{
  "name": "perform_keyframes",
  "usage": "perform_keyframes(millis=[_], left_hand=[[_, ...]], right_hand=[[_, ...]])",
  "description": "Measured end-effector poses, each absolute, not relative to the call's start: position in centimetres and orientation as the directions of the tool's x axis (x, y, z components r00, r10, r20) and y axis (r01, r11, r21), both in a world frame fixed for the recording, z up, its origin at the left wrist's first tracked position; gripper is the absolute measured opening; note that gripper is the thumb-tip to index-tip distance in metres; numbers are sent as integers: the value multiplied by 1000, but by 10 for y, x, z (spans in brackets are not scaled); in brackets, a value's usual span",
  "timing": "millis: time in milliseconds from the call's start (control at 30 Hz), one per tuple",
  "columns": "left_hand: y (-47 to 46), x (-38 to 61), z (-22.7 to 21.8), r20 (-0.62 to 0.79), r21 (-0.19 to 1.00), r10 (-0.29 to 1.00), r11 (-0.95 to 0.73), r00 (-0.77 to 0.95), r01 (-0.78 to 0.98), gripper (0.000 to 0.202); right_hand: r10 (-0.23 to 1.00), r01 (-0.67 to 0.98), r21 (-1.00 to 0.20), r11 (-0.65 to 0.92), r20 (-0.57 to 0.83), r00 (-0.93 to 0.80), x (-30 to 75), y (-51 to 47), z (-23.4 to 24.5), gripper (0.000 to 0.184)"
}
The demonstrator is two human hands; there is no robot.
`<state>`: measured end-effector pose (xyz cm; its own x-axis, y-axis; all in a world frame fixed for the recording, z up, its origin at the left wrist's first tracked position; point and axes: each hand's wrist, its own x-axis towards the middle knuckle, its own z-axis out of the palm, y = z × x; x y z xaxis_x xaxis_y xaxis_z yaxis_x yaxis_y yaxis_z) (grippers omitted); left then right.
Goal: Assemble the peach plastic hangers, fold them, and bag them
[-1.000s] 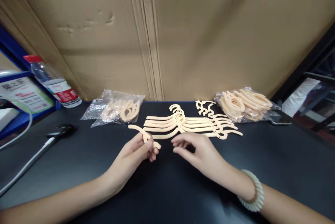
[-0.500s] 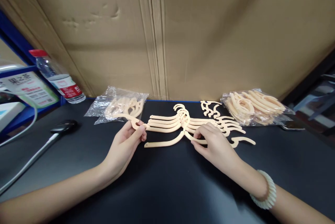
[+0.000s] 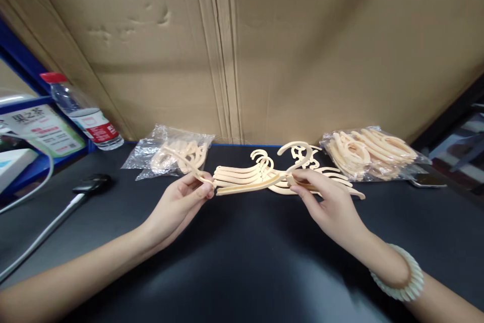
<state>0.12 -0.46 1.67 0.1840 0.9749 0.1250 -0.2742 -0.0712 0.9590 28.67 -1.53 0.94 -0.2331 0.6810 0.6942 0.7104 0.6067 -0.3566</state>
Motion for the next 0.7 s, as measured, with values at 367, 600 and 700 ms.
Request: perform_keyframes(millis=[367, 600, 700], left_hand=[[-7, -2, 22, 30, 888, 916, 160, 401, -431, 8], [-9, -1, 25, 19, 880, 882, 209, 471, -427, 10], [-11, 1, 26, 4, 880, 877, 225, 480, -419, 13]], right_hand=[[597, 740, -272, 615, 773, -212, 288, -19, 8, 8], [567, 742, -221, 633, 785, -249, 290, -19, 6, 10], [569, 760, -219, 612, 789, -231, 290, -20, 5, 9]])
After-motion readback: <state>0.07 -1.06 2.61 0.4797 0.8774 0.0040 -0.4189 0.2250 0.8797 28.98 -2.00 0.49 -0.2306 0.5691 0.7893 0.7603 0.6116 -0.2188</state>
